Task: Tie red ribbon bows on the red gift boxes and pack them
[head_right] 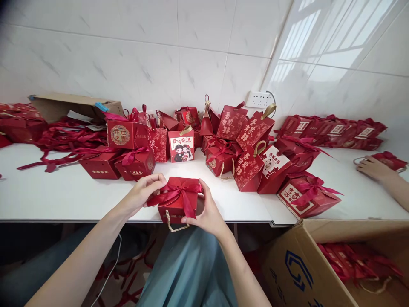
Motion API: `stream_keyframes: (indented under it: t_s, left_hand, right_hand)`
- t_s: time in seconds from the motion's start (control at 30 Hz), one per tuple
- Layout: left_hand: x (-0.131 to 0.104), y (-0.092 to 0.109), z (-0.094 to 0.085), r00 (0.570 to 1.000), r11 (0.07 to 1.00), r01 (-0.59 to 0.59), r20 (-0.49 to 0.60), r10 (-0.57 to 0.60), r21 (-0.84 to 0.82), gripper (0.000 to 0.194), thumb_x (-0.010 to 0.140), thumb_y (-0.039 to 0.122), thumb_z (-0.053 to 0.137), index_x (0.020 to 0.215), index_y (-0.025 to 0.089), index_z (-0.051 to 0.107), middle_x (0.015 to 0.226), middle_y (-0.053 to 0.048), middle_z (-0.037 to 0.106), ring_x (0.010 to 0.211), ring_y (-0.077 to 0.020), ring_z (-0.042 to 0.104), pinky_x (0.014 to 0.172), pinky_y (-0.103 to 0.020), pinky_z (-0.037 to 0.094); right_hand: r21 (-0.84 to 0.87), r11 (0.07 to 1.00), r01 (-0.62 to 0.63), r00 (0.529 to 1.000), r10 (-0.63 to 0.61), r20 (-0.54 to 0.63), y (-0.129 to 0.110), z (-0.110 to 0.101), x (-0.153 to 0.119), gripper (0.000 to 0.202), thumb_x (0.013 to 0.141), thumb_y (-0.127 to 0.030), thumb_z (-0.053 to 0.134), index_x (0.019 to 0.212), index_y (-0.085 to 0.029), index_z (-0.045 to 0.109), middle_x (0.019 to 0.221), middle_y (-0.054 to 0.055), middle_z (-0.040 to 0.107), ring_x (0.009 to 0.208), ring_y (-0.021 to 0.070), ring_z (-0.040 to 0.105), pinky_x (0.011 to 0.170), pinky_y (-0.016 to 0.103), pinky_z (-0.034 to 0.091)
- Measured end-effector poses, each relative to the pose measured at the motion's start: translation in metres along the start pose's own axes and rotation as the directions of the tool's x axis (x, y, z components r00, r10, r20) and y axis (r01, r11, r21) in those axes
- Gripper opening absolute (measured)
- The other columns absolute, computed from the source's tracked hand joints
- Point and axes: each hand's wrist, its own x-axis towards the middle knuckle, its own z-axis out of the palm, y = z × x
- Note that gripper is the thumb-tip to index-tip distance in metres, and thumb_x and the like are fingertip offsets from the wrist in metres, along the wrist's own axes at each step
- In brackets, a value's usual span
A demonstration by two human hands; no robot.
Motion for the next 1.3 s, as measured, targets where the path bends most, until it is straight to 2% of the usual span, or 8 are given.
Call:
stream_keyframes:
  t_s: [0.13, 0.3, 0.4, 0.63, 0.83, 0.97, 1.17, 1.3]
  left_hand:
    - [0.0, 0.011, -0.006, 0.984, 0.95, -0.163, -0.028, 0.176, 0.267, 0.028, 0.078, 0.039, 0.055, 0.064, 0.016, 0.057, 0.079, -0.002, 0.058, 0.074, -0.0125, 0.052, 0.058, -0.019, 0.039]
    - [0.002, 0.009, -0.012, 0.997, 0.96, 0.044, 0.055, -0.061, 0.277, 0.03, 0.076, 0.044, 0.055, 0.065, 0.017, 0.051, 0.053, 0.006, 0.038, 0.044, -0.0059, 0.032, 0.039, -0.017, 0.022]
    - [0.005, 0.002, -0.014, 0.993, 0.982, 0.069, 0.08, -0.084, 0.177, 0.026, 0.074, 0.045, 0.058, 0.077, 0.019, 0.052, 0.057, 0.007, 0.042, 0.041, -0.0037, 0.027, 0.036, -0.015, 0.018]
    - [0.001, -0.01, -0.012, 0.977, 0.994, 0.063, -0.207, -0.043, 0.093, 0.035, 0.077, 0.052, 0.05, 0.074, 0.017, 0.05, 0.06, 0.005, 0.043, 0.046, -0.0067, 0.039, 0.035, -0.015, 0.026]
    - [-0.031, -0.006, -0.003, 0.994, 0.981, 0.102, 0.03, -0.109, 0.162, 0.042, 0.079, 0.056, 0.048, 0.065, 0.017, 0.045, 0.05, 0.007, 0.044, 0.034, -0.0035, 0.035, 0.033, -0.016, 0.026]
    - [-0.044, 0.0, 0.004, 0.992, 0.992, 0.106, 0.056, -0.11, 0.07, 0.037, 0.08, 0.049, 0.048, 0.063, 0.017, 0.047, 0.05, 0.005, 0.052, 0.032, -0.0039, 0.04, 0.03, -0.014, 0.025]
    - [-0.056, -0.001, 0.013, 0.941, 0.959, 0.281, 0.189, -0.281, 0.029, 0.036, 0.08, 0.052, 0.048, 0.069, 0.017, 0.047, 0.056, -0.003, 0.066, 0.035, -0.0096, 0.054, 0.029, -0.014, 0.026]
    - [-0.058, -0.011, 0.016, 0.939, 0.951, 0.3, 0.15, -0.309, 0.082, 0.036, 0.081, 0.05, 0.047, 0.07, 0.016, 0.049, 0.06, -0.004, 0.068, 0.038, -0.0086, 0.056, 0.033, -0.014, 0.03]
  right_hand:
    - [-0.005, 1.0, 0.004, 1.0, -0.004, 0.003, 0.001, -0.001, -0.001, 0.106, 0.059, -0.055, 0.077, 0.141, -0.025, 0.017, 0.145, 0.016, 0.028, 0.127, 0.0304, 0.042, 0.107, 0.049, 0.034]
    - [0.008, 1.0, -0.003, 1.0, 0.003, 0.012, 0.001, 0.0, -0.001, 0.105, 0.059, -0.052, 0.078, 0.14, -0.025, 0.017, 0.145, 0.017, 0.027, 0.126, 0.0312, 0.042, 0.106, 0.049, 0.035]
    - [0.003, 1.0, -0.005, 1.0, 0.005, 0.004, 0.001, 0.0, -0.001, 0.105, 0.059, -0.053, 0.078, 0.14, -0.025, 0.018, 0.145, 0.017, 0.028, 0.127, 0.0311, 0.041, 0.107, 0.049, 0.034]
    - [0.007, 1.0, -0.008, 1.0, 0.008, 0.001, 0.002, 0.0, -0.002, 0.104, 0.059, -0.054, 0.078, 0.14, -0.026, 0.018, 0.144, 0.016, 0.029, 0.126, 0.0304, 0.043, 0.106, 0.048, 0.035]
    - [0.009, 1.0, -0.002, 1.0, 0.002, 0.001, 0.002, 0.001, -0.002, 0.105, 0.059, -0.054, 0.078, 0.14, -0.026, 0.018, 0.143, 0.016, 0.031, 0.125, 0.0303, 0.044, 0.105, 0.047, 0.037]
    - [0.0, 1.0, -0.003, 1.0, 0.003, -0.002, -0.001, 0.001, -0.002, 0.104, 0.06, -0.05, 0.079, 0.14, -0.024, 0.017, 0.142, 0.017, 0.033, 0.126, 0.0313, 0.044, 0.105, 0.048, 0.037]
    - [0.02, 1.0, 0.008, 1.0, -0.008, -0.002, -0.002, 0.002, -0.002, 0.101, 0.06, -0.046, 0.08, 0.138, -0.024, 0.02, 0.142, 0.016, 0.033, 0.127, 0.0306, 0.043, 0.105, 0.046, 0.038]
    - [0.063, 0.998, -0.023, 1.0, 0.022, 0.01, -0.001, 0.002, -0.002, 0.104, 0.059, -0.041, 0.082, 0.139, -0.026, 0.018, 0.141, 0.016, 0.036, 0.127, 0.0304, 0.043, 0.098, 0.044, 0.045]
